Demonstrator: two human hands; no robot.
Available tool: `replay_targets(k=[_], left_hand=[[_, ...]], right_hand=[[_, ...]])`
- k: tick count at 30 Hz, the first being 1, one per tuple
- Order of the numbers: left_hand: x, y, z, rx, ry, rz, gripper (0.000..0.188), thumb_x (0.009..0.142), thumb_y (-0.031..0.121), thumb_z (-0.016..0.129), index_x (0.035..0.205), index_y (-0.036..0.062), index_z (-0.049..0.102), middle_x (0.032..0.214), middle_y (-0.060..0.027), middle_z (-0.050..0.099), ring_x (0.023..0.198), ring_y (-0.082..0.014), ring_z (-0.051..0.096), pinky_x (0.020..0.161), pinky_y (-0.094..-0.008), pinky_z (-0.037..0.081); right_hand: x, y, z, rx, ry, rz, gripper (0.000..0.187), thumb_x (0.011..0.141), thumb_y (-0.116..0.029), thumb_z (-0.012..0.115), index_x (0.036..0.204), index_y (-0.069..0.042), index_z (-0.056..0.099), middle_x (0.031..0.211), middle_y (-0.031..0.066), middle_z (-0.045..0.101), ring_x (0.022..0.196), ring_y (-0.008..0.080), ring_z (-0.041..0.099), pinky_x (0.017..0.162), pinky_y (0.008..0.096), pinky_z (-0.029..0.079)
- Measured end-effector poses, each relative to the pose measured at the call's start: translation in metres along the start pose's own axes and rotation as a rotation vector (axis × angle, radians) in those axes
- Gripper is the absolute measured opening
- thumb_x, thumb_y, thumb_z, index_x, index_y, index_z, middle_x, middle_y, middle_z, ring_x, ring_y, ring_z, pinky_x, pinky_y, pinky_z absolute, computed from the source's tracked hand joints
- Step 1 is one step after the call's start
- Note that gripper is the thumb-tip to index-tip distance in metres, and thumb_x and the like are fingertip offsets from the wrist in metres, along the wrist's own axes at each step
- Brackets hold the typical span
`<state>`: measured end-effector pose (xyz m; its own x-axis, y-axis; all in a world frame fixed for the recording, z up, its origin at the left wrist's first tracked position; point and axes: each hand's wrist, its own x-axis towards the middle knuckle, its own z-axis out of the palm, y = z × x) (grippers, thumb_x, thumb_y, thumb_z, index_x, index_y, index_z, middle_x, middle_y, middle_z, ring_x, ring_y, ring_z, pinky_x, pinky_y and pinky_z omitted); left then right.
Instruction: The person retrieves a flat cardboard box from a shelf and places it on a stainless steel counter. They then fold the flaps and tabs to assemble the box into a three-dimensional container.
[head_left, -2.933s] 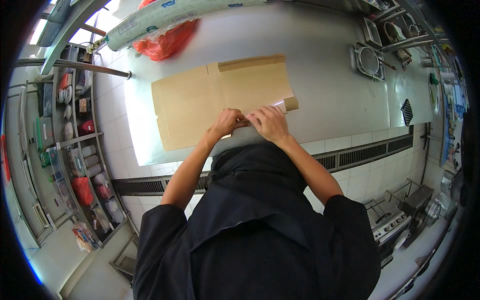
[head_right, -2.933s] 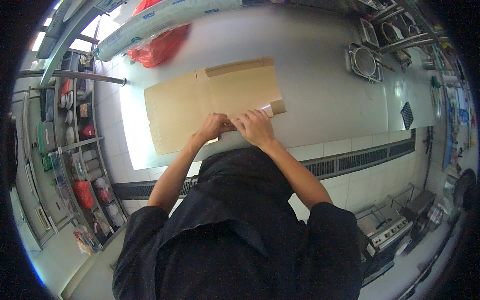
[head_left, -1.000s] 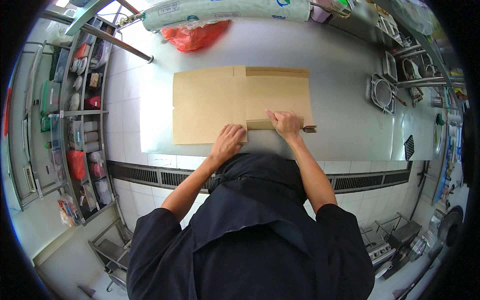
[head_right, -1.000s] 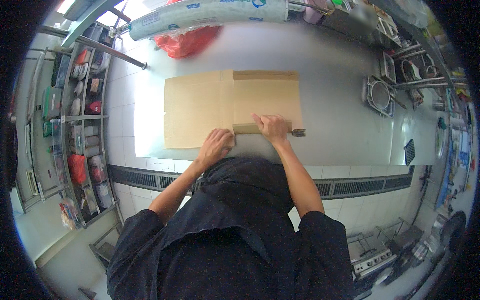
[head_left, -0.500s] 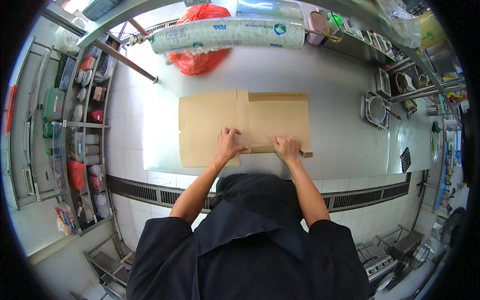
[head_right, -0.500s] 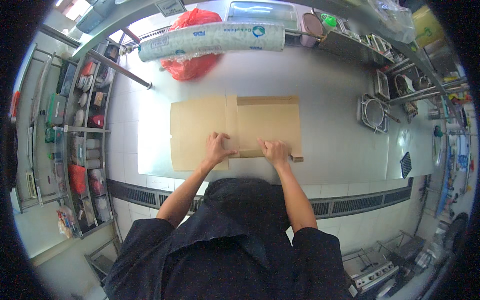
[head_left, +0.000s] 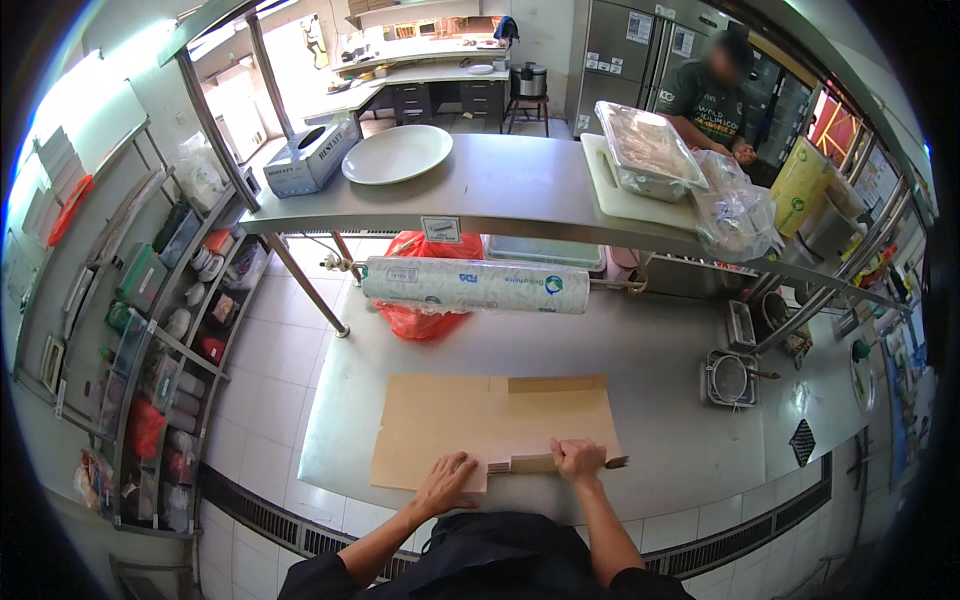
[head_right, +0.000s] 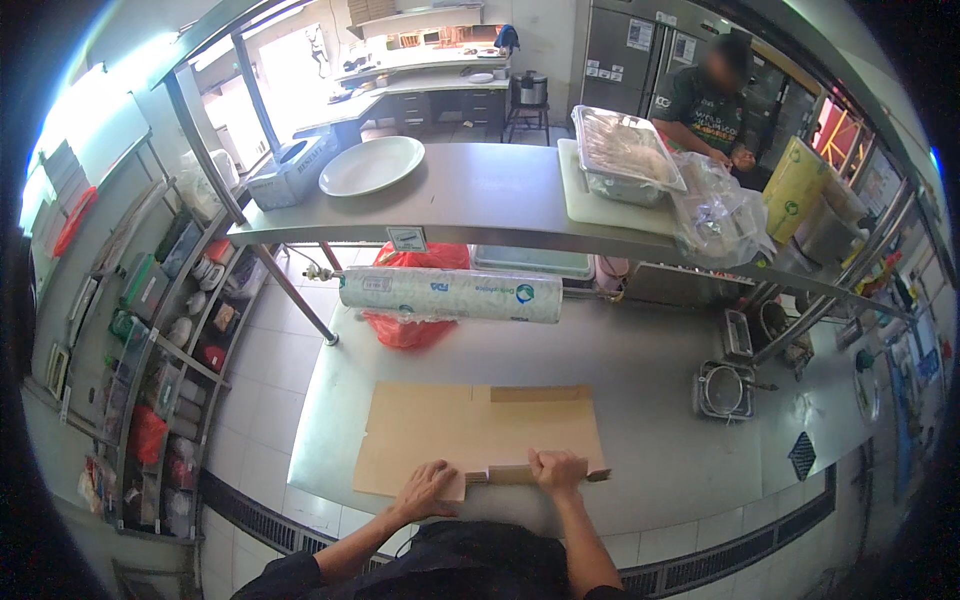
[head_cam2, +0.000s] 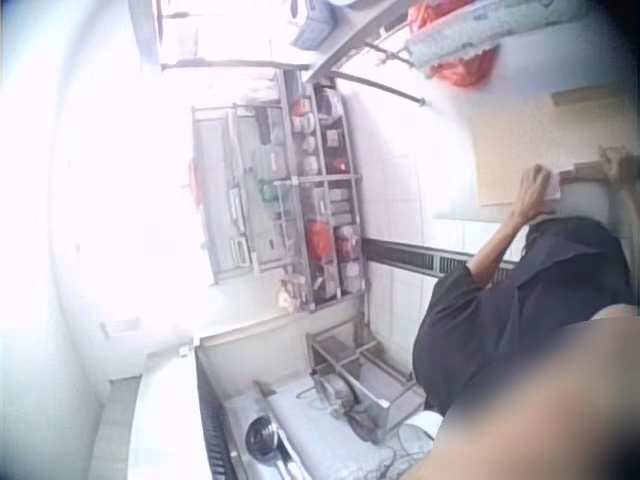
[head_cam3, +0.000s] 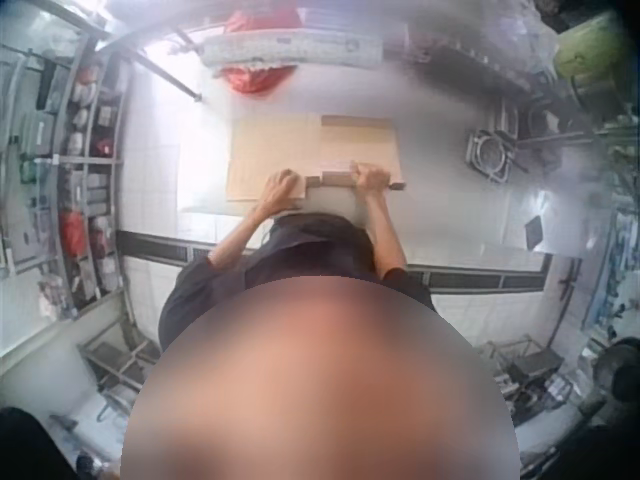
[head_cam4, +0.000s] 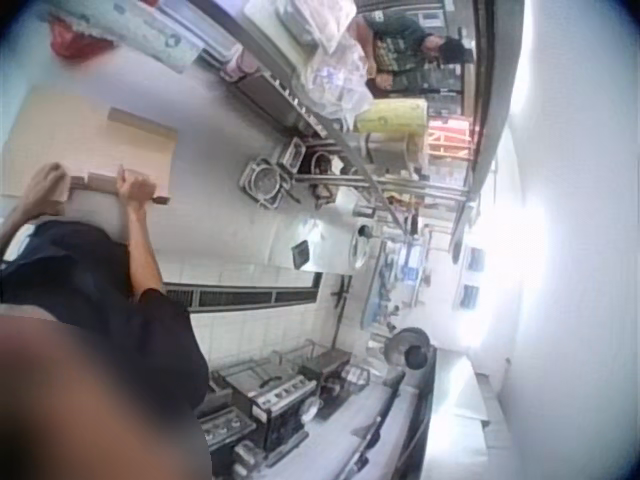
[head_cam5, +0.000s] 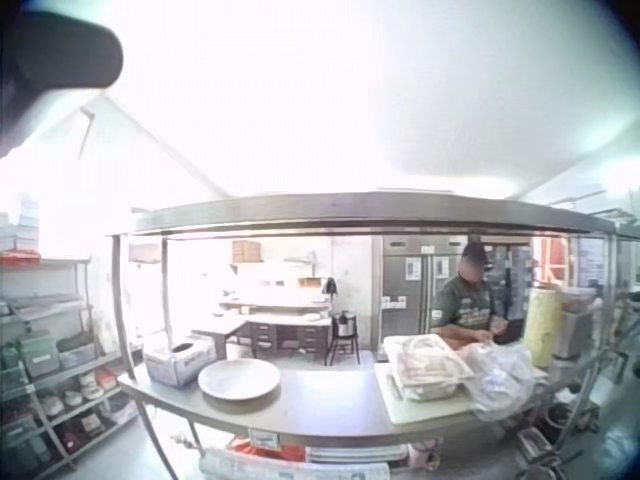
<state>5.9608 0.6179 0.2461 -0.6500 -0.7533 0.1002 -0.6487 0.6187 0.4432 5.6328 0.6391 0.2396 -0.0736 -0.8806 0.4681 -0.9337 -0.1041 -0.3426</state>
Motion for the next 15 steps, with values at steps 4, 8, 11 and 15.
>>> replay_targets(k=[4, 8, 11, 15], left_hand=[[-0.016, -0.006, 0.001, -0.051, -0.131, -0.064, 0.041, 0.081, 0.026, 0.076, 0.119, 0.014, 0.066, 0.118, -0.0092, 0.066, 0.111, -0.0317, 0.063, 0.092, -0.0441, 0.053], [-0.004, 0.01, 0.007, -0.045, -0.005, -0.03, 0.02, 0.084, 0.02, 0.07, 0.103, 0.0129, 0.072, 0.1, -0.0069, 0.069, 0.099, -0.0305, 0.066, 0.085, -0.043, 0.055], [0.012, 0.019, 0.019, 0.002, -0.126, -0.05, 0.016, 0.087, 0.021, 0.066, 0.098, 0.0126, 0.074, 0.099, -0.0085, 0.07, 0.099, -0.0314, 0.066, 0.084, -0.0443, 0.055], [0.034, 0.037, 0.048, -0.031, -0.213, 0.001, 0.019, 0.092, 0.025, 0.062, 0.096, 0.0118, 0.074, 0.099, -0.0104, 0.07, 0.098, -0.0323, 0.067, 0.082, -0.0453, 0.055]], right_hand=[[0.003, 0.02, -0.02, -0.003, -0.014, -0.02, 0.044, 0.089, -0.03, 0.071, 0.051, -0.01, 0.059, 0.051, 0.0093, 0.057, 0.049, 0.0327, 0.058, 0.052, 0.0426, 0.044], [0.001, 0.043, -0.029, 0.001, -0.001, 0.096, 0.038, 0.088, -0.032, 0.072, 0.062, -0.007, 0.063, 0.064, 0.0114, 0.064, 0.062, 0.0327, 0.063, 0.062, 0.0417, 0.047], [0.008, 0.018, -0.047, 0.09, -0.014, 0.059, 0.029, 0.085, -0.033, 0.075, 0.08, -0.005, 0.068, 0.088, 0.0142, 0.069, 0.083, 0.0319, 0.066, 0.074, 0.0429, 0.048], [-0.006, -0.042, -0.041, 0.481, -0.364, -0.06, 0.03, 0.084, -0.032, 0.074, 0.1, -0.007, 0.069, 0.106, 0.014, 0.067, 0.102, 0.0306, 0.064, 0.099, 0.0458, 0.043]])
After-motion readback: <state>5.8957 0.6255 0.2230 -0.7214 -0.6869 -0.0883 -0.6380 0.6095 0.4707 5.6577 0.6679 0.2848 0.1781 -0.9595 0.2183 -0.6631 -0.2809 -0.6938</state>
